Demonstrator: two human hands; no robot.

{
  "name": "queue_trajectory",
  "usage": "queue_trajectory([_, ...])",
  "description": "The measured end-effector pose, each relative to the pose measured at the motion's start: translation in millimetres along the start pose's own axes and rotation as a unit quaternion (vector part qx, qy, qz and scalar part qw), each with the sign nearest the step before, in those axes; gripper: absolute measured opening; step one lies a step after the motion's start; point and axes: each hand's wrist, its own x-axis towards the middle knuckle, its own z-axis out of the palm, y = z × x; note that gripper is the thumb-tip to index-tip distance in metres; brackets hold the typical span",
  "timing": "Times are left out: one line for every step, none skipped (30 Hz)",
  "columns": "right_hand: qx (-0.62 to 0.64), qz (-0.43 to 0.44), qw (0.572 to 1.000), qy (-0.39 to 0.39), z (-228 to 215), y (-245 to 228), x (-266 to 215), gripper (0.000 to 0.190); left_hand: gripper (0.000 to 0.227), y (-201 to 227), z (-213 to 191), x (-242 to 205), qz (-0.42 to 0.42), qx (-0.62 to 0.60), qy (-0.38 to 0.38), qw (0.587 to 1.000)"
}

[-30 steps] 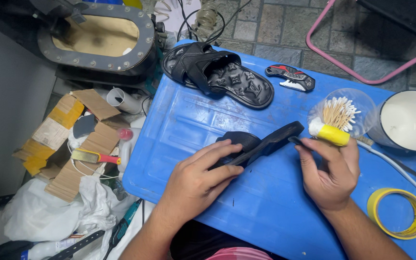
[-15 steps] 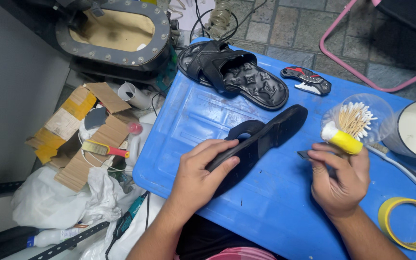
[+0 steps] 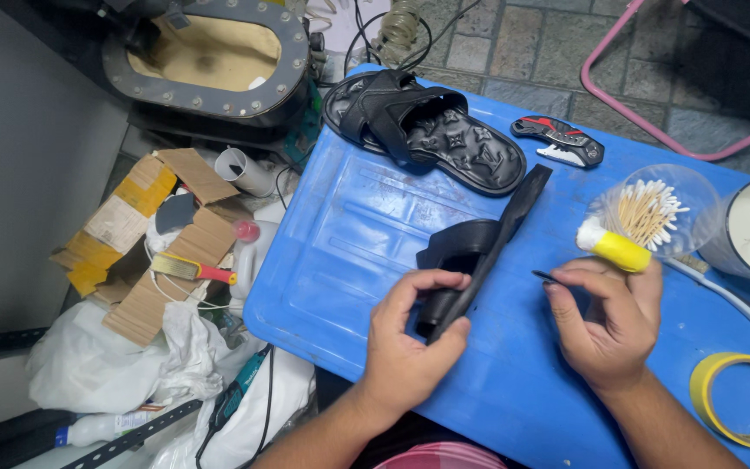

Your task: The person applies glue to a black sandal using a yellow glue stick. They rub the glue along the sole and strap areas, then briefly pick up a small black piece before continuing to apply glue to the sandal.

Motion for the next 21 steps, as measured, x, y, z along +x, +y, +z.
queue_trajectory([0.009,0.007,1.0,-0.001,0,-1,2,0.014,0.04,0,6,-1,-0.001,-0.03,-0.009,1.0])
queue_trajectory([0.027,0.015,0.999,-0.003,-1,-2,3,0.014,0.041,-1,12,-1,0.012,-0.025,-0.005,1.0])
queue_trajectory([0.045,0.027,0.999,-0.005,-3,-4,4,0.013,0.042,-1,18,-1,0.022,-0.02,-0.003,1.0])
queue_trajectory([0.063,0.038,0.997,-0.007,-5,-5,5,0.012,0.043,-1,23,-1,0.033,-0.015,0.0,0.999])
queue_trajectory([0.094,0.061,0.994,-0.007,-7,-6,6,0.012,0.042,-2,29,0,0.027,-0.023,-0.003,0.999])
queue_trajectory([0.125,0.083,0.989,-0.006,-11,-7,6,0.013,0.042,-2,34,2,0.02,-0.031,-0.005,0.999])
queue_trajectory([0.158,0.105,0.982,-0.006,-14,-8,7,0.013,0.041,-2,38,3,0.014,-0.038,-0.006,0.999])
queue_trajectory([0.162,0.132,0.978,-0.013,-20,-10,7,0.014,0.038,-2,40,5,0.04,-0.019,-0.015,0.999])
queue_trajectory([0.167,0.161,0.973,-0.019,-26,-13,5,0.014,0.035,-3,42,6,0.066,0.001,-0.025,0.998])
queue_trajectory([0.172,0.191,0.966,-0.025,-30,-16,3,0.015,0.033,-4,44,5,0.091,0.02,-0.036,0.995])
queue_trajectory([0.193,0.209,0.959,-0.022,-33,-18,2,0.017,0.029,-5,45,6,0.105,0.028,-0.035,0.993])
queue_trajectory([0.215,0.226,0.95,-0.019,-35,-22,-1,0.018,0.025,-6,45,7,0.119,0.035,-0.033,0.992])
queue_trajectory([0.234,0.245,0.941,-0.014,-38,-27,-4,0.019,0.022,-9,45,7,0.132,0.041,-0.035,0.99])
queue_trajectory([0.234,0.246,0.941,-0.011,-39,-33,-8,0.02,0.019,-11,44,7,0.124,0.04,-0.037,0.991])
queue_trajectory([0.234,0.243,0.941,-0.012,-39,-38,-11,0.021,0.018,-13,44,7,0.116,0.038,-0.035,0.992])
queue_trajectory([0.235,0.241,0.942,-0.013,-38,-44,-14,0.022,0.018,-16,43,8,0.108,0.037,-0.033,0.993])
queue_trajectory([0.213,0.229,0.95,-0.017,-37,-46,-14,0.022,0.019,-18,43,8,0.12,0.041,-0.038,0.991])
queue_trajectory([0.191,0.218,0.957,-0.022,-37,-49,-14,0.021,0.021,-21,44,9,0.132,0.045,-0.042,0.989])
queue_trajectory([0.167,0.21,0.963,-0.025,-37,-53,-17,0.021,0.023,-23,44,8,0.141,0.048,-0.05,0.988])
queue_trajectory([0.138,0.187,0.973,-0.017,-36,-54,-18,0.02,0.024,-26,44,8,0.144,0.051,-0.06,0.987])
queue_trajectory([0.11,0.163,0.98,-0.009,-34,-52,-19,0.019,0.026,-29,43,8,0.146,0.055,-0.07,0.985])
